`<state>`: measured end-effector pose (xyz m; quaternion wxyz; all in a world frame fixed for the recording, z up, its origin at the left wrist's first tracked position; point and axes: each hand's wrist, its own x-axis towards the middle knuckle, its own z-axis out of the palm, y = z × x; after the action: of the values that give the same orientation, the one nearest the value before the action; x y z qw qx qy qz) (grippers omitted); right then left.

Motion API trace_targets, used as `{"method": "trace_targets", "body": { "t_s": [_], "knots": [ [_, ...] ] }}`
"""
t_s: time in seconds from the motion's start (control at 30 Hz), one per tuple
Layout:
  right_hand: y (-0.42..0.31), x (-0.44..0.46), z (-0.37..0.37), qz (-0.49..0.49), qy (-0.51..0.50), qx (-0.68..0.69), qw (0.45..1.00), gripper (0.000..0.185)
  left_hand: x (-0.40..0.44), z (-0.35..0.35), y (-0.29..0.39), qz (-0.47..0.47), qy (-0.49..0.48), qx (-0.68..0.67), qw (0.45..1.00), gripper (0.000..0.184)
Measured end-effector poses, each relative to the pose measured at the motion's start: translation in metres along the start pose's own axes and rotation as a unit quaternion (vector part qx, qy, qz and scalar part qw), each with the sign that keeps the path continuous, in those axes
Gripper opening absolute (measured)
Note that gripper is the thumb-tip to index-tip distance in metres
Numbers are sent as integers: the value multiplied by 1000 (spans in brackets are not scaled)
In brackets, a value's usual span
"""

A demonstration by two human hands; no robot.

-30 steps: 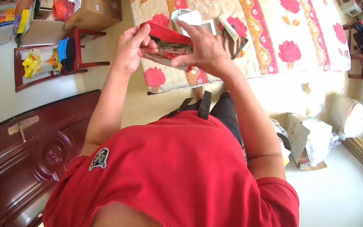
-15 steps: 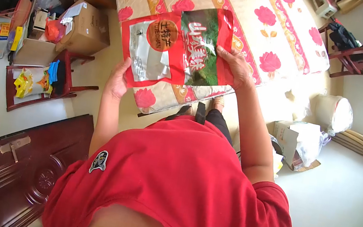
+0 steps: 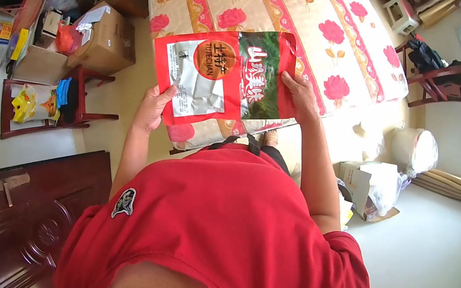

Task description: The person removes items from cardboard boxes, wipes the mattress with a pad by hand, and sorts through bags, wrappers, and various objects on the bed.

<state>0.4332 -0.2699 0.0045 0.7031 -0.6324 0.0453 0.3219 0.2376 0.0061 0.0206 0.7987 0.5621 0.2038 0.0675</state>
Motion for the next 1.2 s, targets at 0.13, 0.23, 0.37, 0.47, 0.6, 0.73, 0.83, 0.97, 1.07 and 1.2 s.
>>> {"method": "trace_targets", "body": {
  "t_s": [0.13,0.23,0.37,0.47,0.6,0.73,0.83,0.97,1.07,1.2],
  "knots": [
    [-1,-1,5,-2,-11,-8,1000,24,-8,3,3,11,4,3,1000,29],
    [0,0,5,-3,-17,-32,999,22,-12,8,5,18,21,7,1000,28],
    [16,7,-6,-37,-45,-76,995,21,-19,13,9,37,45,21,998,25],
    [9,1,-4,-63,-58,-78,993,20,-17,5,8,40,45,59,996,23],
    [10,1,3,-88,-43,-52,994,20,-20,5,12,36,45,70,996,22],
    [5,-4,7,-92,-50,3,995,21,-22,7,15,44,42,77,995,25],
    [-1,-10,8,-107,-67,23,992,23,-22,3,11,56,59,83,993,26],
    [-35,-44,37,-181,-104,22,978,26,-26,-3,5,86,92,12,992,27],
    [-58,-57,49,-229,-130,-133,955,29,-34,-16,13,125,109,-123,978,36],
    [-137,-146,74,-446,-187,-257,837,35,-74,-42,49,224,90,-172,955,49]
  ]
}}
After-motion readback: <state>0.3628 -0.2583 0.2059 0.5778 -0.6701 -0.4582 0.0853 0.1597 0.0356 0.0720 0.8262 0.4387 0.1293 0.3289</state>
